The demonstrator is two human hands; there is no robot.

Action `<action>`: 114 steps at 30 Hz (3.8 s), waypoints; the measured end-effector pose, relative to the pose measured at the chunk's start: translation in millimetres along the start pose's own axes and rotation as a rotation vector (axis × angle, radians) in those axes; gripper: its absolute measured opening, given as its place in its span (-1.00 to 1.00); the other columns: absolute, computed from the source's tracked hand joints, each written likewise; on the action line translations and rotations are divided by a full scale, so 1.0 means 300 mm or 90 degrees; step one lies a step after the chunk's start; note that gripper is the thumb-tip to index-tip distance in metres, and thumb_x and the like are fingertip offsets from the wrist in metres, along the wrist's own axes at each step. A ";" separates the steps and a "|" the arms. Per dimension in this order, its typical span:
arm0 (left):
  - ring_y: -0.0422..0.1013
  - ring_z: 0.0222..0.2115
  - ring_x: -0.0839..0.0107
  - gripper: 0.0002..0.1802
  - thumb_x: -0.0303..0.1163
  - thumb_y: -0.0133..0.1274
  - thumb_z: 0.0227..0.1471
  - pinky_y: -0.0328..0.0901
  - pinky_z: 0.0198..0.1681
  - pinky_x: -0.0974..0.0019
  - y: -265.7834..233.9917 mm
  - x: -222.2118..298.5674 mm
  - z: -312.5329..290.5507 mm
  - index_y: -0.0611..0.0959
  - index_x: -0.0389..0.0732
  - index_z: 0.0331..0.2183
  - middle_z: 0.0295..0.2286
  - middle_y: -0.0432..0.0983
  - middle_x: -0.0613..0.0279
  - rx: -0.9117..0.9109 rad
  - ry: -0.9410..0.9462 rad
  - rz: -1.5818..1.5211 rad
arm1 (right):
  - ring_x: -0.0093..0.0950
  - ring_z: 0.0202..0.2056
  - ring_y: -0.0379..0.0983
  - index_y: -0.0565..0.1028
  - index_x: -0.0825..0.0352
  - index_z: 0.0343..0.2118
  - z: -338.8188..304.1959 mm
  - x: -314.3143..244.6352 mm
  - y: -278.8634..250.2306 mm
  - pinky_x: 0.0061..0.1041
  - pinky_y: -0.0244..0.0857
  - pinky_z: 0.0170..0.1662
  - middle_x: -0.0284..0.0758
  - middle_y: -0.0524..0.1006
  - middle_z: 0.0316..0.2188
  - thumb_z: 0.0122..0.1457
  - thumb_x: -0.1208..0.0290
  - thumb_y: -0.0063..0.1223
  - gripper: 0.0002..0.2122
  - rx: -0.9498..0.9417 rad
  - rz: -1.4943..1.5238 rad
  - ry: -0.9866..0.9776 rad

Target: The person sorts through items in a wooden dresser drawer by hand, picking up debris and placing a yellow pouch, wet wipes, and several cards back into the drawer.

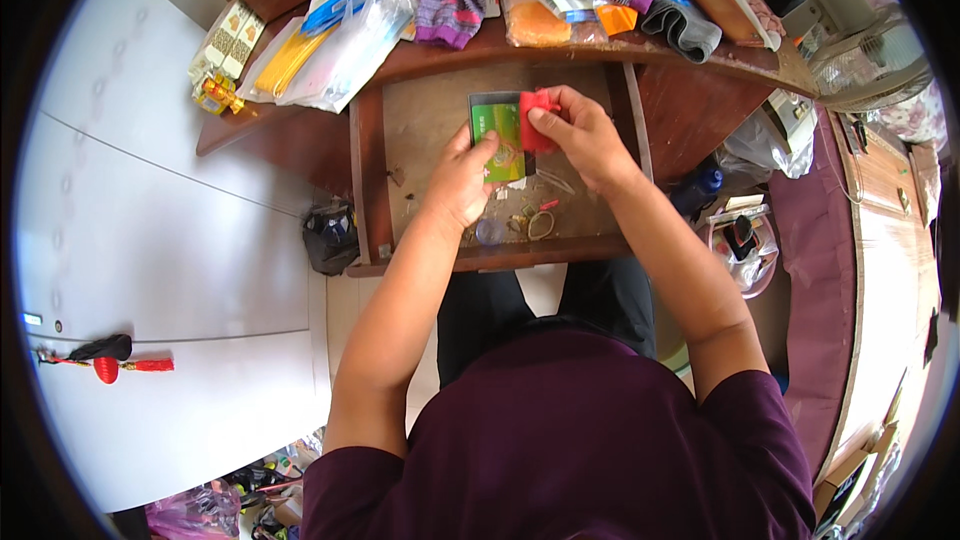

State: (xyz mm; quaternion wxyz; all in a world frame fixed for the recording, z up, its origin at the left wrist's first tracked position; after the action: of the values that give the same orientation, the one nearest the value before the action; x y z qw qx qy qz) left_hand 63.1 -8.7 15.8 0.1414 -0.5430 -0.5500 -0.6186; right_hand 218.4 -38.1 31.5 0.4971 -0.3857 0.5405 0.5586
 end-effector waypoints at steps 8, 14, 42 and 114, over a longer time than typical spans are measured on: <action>0.41 -0.32 0.40 -0.68 -0.37 -0.03 0.01 0.38 -0.35 0.26 0.038 0.010 0.019 0.38 -0.13 -0.14 -0.30 0.43 0.25 0.050 0.030 0.066 | -0.71 -0.47 0.32 0.37 0.38 -0.29 0.006 -0.021 -0.040 -0.72 0.22 -0.47 -0.43 0.43 -0.46 0.06 0.40 0.03 -0.80 0.026 -0.163 -0.032; 0.42 -0.39 0.45 -0.74 -0.33 -0.01 0.00 0.39 -0.41 0.33 -0.024 0.035 0.052 0.43 -0.14 -0.21 -0.36 0.44 0.28 0.036 0.058 0.119 | -0.67 -0.44 0.34 0.35 0.39 -0.30 -0.005 -0.055 -0.071 -0.69 0.27 -0.46 -0.38 0.43 -0.46 0.05 0.42 0.02 -0.80 0.016 -0.118 0.009; 0.40 -0.27 0.30 -0.67 -0.45 -0.04 -0.01 0.32 -0.17 0.18 0.069 -0.016 0.060 0.39 -0.26 -0.14 -0.26 0.42 0.16 -0.075 -0.054 -0.006 | -0.62 -0.43 0.33 0.37 0.41 -0.33 -0.004 -0.095 -0.070 -0.60 0.26 -0.34 -0.37 0.42 -0.51 -0.01 0.43 0.08 -0.78 -0.018 -0.332 -0.095; 0.33 -0.13 0.16 -0.58 -0.43 -0.10 0.04 0.28 -0.13 0.15 -0.009 0.029 0.188 0.25 -0.26 -0.04 -0.17 0.33 0.04 -0.108 -0.333 -0.169 | -0.27 -0.27 0.44 0.53 0.13 -0.44 1.356 -0.705 -0.426 -0.34 0.32 -0.22 -0.24 0.50 -0.35 -0.09 0.46 -0.08 -0.84 0.191 -1.250 -0.351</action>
State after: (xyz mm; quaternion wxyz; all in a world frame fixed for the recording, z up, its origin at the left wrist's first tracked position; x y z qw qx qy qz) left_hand 87.0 43.0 10.6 -0.1332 -0.6168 -0.5802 -0.5150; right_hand 429.9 324.1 256.2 0.8841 -0.4498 -0.0810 -0.0978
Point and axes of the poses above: each hand's wrist, its own z-axis towards the middle knuckle, its own y-axis out of the palm, x = y × z, the point moved 2 cm from there along z, towards the middle knuckle
